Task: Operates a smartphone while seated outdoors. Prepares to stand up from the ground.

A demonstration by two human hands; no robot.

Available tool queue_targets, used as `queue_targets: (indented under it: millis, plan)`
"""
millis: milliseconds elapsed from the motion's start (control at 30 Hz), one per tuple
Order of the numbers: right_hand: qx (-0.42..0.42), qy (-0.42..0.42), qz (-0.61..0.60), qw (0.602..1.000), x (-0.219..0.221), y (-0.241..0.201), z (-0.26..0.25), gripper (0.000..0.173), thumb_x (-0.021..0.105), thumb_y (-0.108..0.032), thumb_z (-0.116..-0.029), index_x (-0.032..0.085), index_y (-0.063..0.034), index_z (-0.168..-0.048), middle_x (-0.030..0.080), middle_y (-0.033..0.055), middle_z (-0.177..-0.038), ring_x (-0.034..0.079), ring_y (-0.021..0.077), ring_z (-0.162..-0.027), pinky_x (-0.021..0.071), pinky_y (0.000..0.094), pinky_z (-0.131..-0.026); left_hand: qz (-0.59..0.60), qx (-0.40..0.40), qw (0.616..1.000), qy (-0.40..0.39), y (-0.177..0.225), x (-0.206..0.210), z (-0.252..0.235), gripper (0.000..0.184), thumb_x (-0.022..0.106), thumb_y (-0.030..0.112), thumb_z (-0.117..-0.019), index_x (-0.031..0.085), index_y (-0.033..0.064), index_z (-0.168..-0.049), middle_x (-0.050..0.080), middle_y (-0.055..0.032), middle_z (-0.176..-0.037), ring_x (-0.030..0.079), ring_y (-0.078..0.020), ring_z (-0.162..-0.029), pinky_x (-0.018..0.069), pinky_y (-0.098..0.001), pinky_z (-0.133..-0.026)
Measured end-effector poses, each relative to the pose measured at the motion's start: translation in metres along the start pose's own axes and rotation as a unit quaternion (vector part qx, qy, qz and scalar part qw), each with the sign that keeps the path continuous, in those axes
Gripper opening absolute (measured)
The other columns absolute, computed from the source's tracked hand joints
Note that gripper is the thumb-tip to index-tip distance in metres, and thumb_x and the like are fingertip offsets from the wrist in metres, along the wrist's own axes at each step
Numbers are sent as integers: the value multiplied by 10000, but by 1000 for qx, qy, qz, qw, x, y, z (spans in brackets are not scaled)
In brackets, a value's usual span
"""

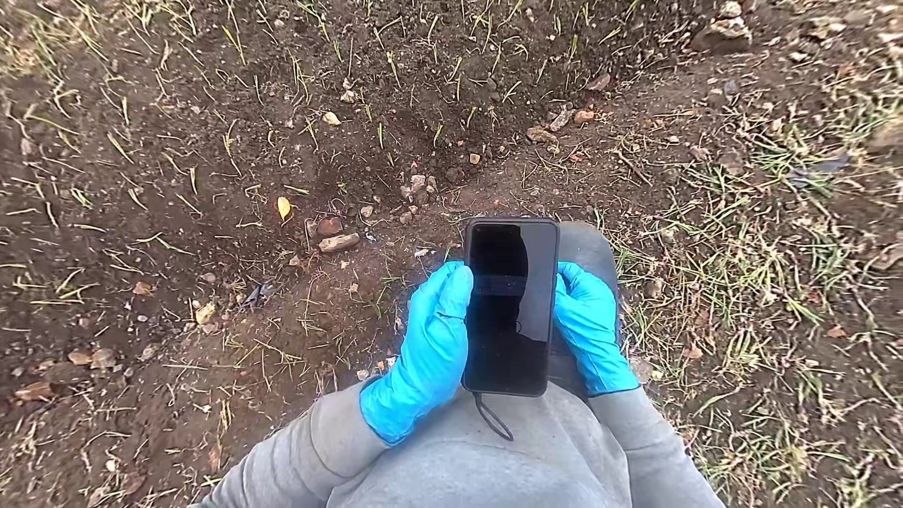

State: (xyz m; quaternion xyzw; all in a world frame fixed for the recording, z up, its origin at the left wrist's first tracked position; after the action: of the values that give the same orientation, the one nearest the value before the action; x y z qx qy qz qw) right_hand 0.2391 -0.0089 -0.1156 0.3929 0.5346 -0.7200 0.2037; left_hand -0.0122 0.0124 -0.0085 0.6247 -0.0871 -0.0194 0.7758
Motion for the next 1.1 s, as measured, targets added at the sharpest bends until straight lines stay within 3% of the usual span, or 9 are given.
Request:
queue_targets:
  millis: [300, 500, 533, 600, 667, 733, 800, 933, 1100]
  plan:
    - [3, 3, 34, 999, 2, 0, -2, 239, 523, -315, -1007, 748, -262, -1069, 714, -13, -864, 668, 189, -859, 504, 498, -742, 5, -13, 1000, 1, -3, -2, -4, 429, 331, 335, -1135, 682, 94, -1187, 704, -52, -1036, 696, -140, -950, 615, -367, -817]
    - [11, -2, 43, 999, 2, 0, -2, 264, 512, -332, -1000, 752, -260, -1084, 728, -5, -902, 673, 198, -914, 504, 503, -790, 14, -18, 1000, -4, -9, -3, -6, 426, 337, 342, -1134, 685, 99, -1167, 705, -56, -1020, 699, -147, -929, 616, -366, -804]
    - [17, -2, 22, 1000, 2, 0, -1, 252, 523, -312, -1000, 753, -253, -1084, 732, -16, -905, 673, 175, -904, 506, 483, -791, 15, -23, 1000, -4, -10, -3, -6, 426, 338, 345, -1132, 686, 102, -1169, 704, -55, -1024, 697, -147, -934, 615, -370, -806]
    - [52, -11, -83, 995, -5, -9, 3, 216, 544, -227, -1024, 751, -214, -1082, 745, -61, -915, 676, 69, -854, 538, 345, -773, 17, -32, 999, -2, -12, -2, -6, 424, 347, 351, -1130, 692, 107, -1162, 707, -54, -1027, 698, -150, -940, 614, -376, -807]
    - [112, -56, -253, 959, -21, -30, 8, 233, 505, -131, -1070, 732, -111, -1122, 765, -16, -966, 693, 67, -868, 557, 250, -793, 22, -43, 999, -5, -14, -3, -6, 420, 349, 343, -1131, 687, 100, -1185, 711, -61, -1049, 700, -154, -957, 617, -381, -817]
    - [102, -101, -356, 923, -37, -52, 21, 313, 410, -113, -1088, 705, -60, -1176, 768, 38, -992, 712, 111, -871, 579, 258, -806, 24, -50, 998, -8, -14, -4, -6, 425, 352, 352, -1128, 685, 98, -1205, 712, -55, -1073, 700, -144, -970, 615, -371, -832]
    - [61, -136, -388, 909, -51, -72, 37, 359, 357, -162, -1090, 675, -82, -1238, 746, 42, -1016, 695, 127, -866, 573, 273, -802, 22, -48, 999, -10, -14, -4, -7, 431, 349, 370, -1128, 687, 109, -1185, 706, -42, -1058, 694, -129, -948, 610, -356, -814]
    - [20, -150, -426, 892, -62, -95, 53, 368, 449, -241, -1046, 649, -117, -1328, 713, 46, -957, 666, 129, -785, 579, 276, -732, 7, -45, 999, -11, -14, -3, -9, 443, 355, 393, -1125, 688, 108, -1189, 705, -39, -1061, 691, -123, -960, 608, -354, -820]
    - [18, -137, -399, 906, -62, -110, 58, 369, 487, -145, -1009, 626, -101, -1348, 703, 32, -929, 663, 119, -762, 580, 262, -685, 5, -47, 999, -17, -14, -4, -9, 456, 335, 383, -1130, 681, 101, -1228, 709, -49, -1109, 694, -133, -1004, 608, -364, -859]
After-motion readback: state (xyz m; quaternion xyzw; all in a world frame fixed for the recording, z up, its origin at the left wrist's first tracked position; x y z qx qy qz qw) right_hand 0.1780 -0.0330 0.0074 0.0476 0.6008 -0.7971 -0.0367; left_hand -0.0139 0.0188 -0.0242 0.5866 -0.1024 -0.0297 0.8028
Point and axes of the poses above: each hand's wrist, its own z-axis away from the middle knuckle, its own x-axis out of the palm, y = z × x, the point moved 2 cm from there along -z, towards the middle knuckle
